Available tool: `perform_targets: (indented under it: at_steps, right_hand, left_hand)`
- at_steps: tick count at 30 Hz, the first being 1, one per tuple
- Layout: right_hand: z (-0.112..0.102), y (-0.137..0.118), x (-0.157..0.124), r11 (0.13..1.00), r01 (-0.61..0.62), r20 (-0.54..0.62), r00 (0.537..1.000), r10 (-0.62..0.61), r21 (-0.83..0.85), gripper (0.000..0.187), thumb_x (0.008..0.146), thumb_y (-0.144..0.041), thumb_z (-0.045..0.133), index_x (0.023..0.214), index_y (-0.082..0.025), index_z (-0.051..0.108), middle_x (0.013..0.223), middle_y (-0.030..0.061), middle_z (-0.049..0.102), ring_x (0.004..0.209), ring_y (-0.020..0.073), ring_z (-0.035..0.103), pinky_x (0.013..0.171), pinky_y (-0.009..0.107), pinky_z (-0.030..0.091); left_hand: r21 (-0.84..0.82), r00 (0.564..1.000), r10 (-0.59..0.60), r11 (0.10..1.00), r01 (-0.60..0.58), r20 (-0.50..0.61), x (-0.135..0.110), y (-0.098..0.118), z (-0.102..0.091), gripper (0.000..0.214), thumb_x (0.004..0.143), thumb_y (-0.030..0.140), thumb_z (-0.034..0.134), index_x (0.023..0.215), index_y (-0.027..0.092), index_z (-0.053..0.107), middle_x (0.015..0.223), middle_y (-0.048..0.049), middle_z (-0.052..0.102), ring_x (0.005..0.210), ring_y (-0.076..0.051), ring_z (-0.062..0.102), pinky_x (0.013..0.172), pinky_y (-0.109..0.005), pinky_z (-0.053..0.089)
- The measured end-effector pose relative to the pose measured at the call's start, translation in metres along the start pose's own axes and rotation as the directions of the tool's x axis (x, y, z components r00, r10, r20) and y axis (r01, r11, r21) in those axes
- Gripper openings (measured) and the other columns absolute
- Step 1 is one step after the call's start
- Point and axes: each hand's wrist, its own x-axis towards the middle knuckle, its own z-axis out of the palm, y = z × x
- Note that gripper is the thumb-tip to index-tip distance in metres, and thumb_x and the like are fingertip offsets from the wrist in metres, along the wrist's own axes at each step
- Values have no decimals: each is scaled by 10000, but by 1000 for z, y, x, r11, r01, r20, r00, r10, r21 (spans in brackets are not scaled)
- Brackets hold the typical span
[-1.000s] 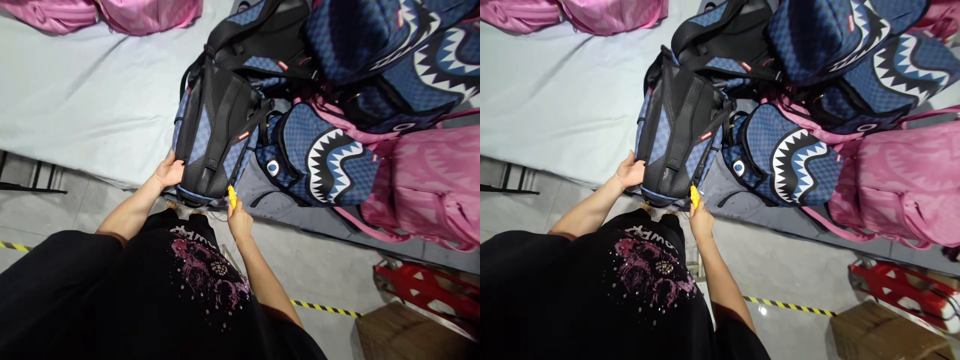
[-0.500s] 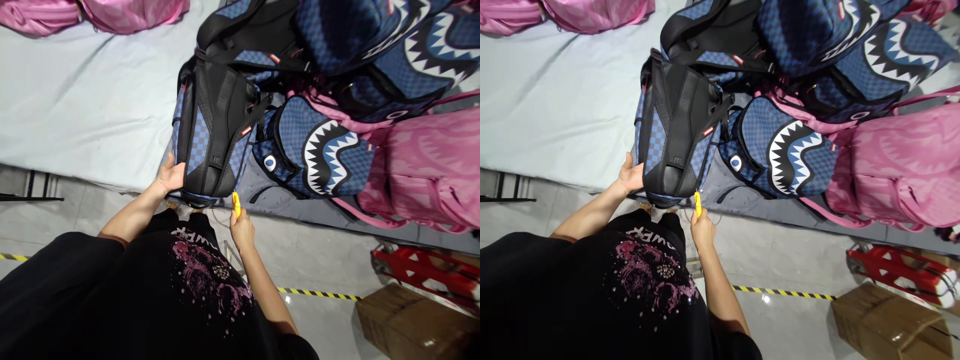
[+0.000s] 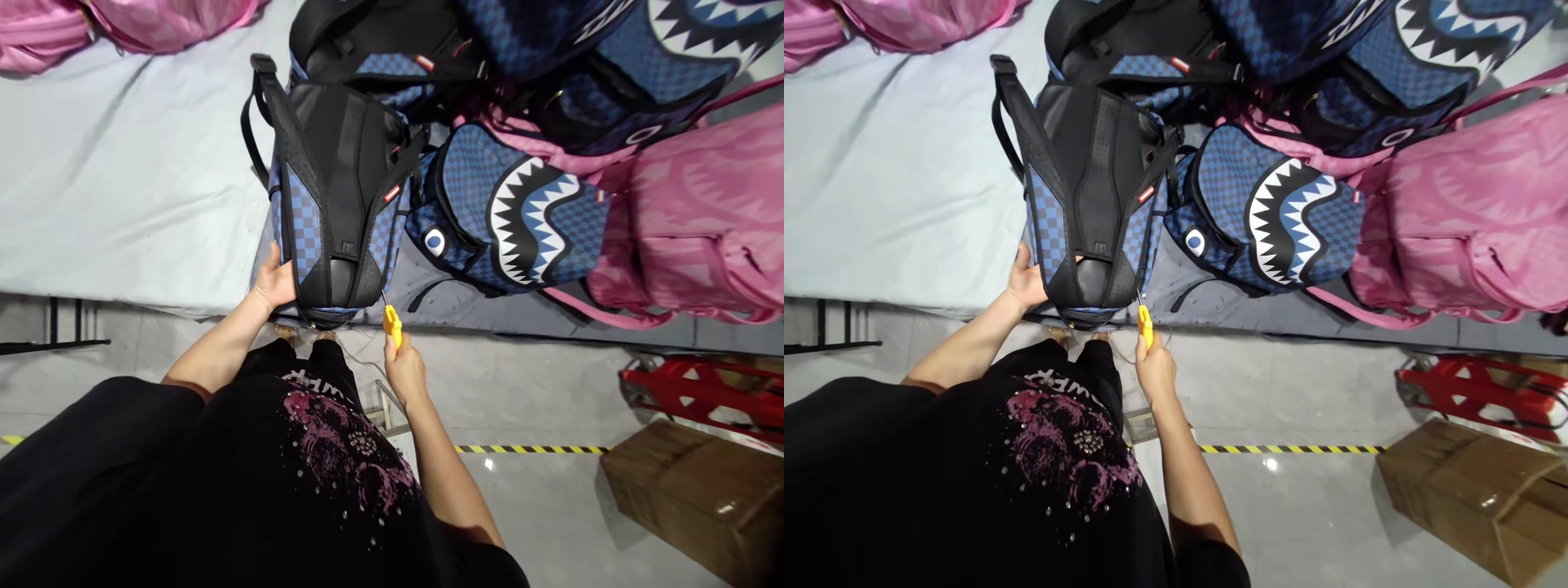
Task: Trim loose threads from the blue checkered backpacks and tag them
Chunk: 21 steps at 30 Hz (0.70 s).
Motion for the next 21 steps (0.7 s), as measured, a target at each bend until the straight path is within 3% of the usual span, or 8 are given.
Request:
perform_targets:
  at_steps: [6, 10, 13, 15, 17, 19, 20, 21]
  right_hand:
    - [9, 17, -79, 995, 4, 145, 989, -19, 102, 372, 1005, -367, 308, 1114, -153, 592, 770, 86, 688, 655, 213, 631, 589, 295, 370]
    - [16, -8, -69, 999, 49, 253, 967, -42, -22, 333, 1029, -368, 345, 1166, -168, 574, 854, 95, 725, 749, 210, 674, 625, 277, 357]
    - [15, -21, -54, 991, 20, 291, 957, 18, -129, 335, 1038, -377, 347, 1178, -167, 567, 879, 110, 735, 775, 213, 685, 619, 271, 336]
    - [14, -22, -52, 994, 21, 311, 950, 13, -105, 350, 1038, -381, 332, 1196, -170, 562, 907, 116, 739, 808, 218, 695, 629, 271, 347]
    - [16, -17, -54, 998, 44, 333, 943, -26, -45, 368, 1027, -379, 325, 1211, -167, 563, 939, 129, 742, 850, 235, 704, 659, 284, 377]
    - [22, -7, -59, 998, 61, 330, 942, -61, 13, 407, 1010, -379, 294, 1213, -166, 576, 951, 153, 742, 869, 264, 710, 680, 323, 413]
    - [27, 1, -60, 997, 69, 317, 945, -77, 38, 429, 997, -369, 268, 1207, -176, 588, 941, 164, 742, 860, 281, 713, 678, 351, 429]
    - [32, 10, -58, 994, 70, 292, 952, -91, 83, 474, 991, -388, 216, 1186, -205, 608, 913, 166, 743, 831, 293, 713, 657, 380, 442]
  left_hand:
    - [-52, 1000, -14, 999, 15, 15, 5, -3, 0, 908, 837, 851, 301, 1342, 128, 519, 1289, -128, 651, 1379, -343, 458, 1158, -534, 339]
    - [5, 998, -25, 1000, 25, 49, 5, 3, 4, 910, 802, 867, 340, 1294, 131, 553, 1237, -141, 677, 1321, -359, 521, 1110, -546, 400]
    - [319, 984, -21, 945, 78, -177, -12, 0, 15, 837, 833, 815, 355, 1240, 116, 570, 1194, -171, 685, 1257, -363, 570, 1049, -553, 460]
    - [679, 930, 200, 731, 68, -308, -28, -14, 27, 670, 912, 655, 408, 1315, 132, 527, 1279, -172, 643, 1303, -350, 530, 1078, -561, 438]
    - [963, 895, 424, 268, 18, -135, -38, -36, 41, 584, 932, 423, 490, 1453, 168, 415, 1463, -167, 506, 1435, -355, 372, 1159, -590, 330]
    - [965, 940, 310, -254, -60, 140, -35, -63, 55, 709, 861, 232, 547, 1531, 179, 322, 1604, -167, 303, 1518, -383, 162, 1208, -631, 186]
    - [898, 959, 191, -425, -110, 208, -28, -74, 60, 757, 820, 162, 538, 1542, 175, 314, 1635, -166, 226, 1529, -389, 99, 1217, -637, 135]
    - [844, 970, 112, -521, -126, 214, -17, -83, 63, 782, 792, 114, 513, 1547, 153, 312, 1639, -189, 192, 1529, -390, 92, 1219, -626, 133]
